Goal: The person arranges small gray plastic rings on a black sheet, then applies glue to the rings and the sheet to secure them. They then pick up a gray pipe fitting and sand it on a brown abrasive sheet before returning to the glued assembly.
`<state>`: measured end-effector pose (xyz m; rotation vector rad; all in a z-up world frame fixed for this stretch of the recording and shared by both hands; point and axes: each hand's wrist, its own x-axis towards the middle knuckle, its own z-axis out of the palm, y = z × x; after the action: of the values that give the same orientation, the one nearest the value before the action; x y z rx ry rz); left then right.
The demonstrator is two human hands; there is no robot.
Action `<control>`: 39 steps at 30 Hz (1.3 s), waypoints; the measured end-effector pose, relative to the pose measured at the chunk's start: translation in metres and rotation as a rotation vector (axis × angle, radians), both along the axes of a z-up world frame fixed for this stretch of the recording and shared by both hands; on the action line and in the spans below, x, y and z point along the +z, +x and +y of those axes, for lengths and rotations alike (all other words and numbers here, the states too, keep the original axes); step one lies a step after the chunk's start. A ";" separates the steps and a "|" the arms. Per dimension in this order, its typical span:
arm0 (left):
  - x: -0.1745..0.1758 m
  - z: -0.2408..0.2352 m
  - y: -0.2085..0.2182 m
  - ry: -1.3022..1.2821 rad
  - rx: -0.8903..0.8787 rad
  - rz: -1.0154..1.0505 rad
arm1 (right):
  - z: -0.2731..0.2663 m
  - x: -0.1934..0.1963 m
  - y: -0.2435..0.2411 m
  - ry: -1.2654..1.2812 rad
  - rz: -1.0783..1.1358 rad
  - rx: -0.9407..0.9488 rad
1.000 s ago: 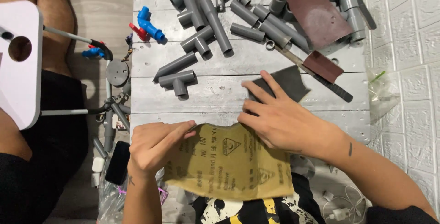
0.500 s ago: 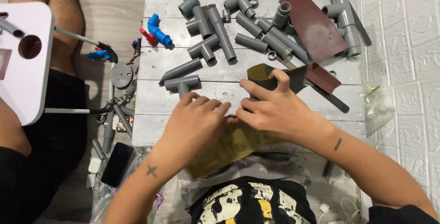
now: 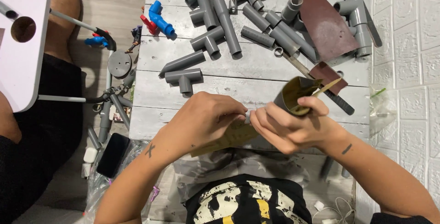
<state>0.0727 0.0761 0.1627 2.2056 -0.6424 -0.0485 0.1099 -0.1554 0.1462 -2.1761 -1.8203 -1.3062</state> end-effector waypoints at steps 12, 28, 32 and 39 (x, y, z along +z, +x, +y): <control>0.007 0.001 -0.012 0.155 -0.129 0.091 | -0.006 0.002 -0.017 -0.040 0.198 -0.048; 0.004 0.003 -0.014 0.072 -0.209 0.108 | -0.025 0.012 -0.041 -0.190 -0.028 -0.062; 0.004 0.002 -0.018 0.105 -0.228 0.113 | -0.032 0.001 -0.043 -0.170 0.024 -0.048; 0.017 -0.003 -0.025 0.236 -0.161 -0.007 | -0.005 0.042 -0.052 -0.276 0.195 -0.361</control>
<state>0.0476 0.0730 0.1796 2.3744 -0.8548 -0.2101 0.0581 -0.1608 0.1886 -2.7677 -1.6739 -0.8774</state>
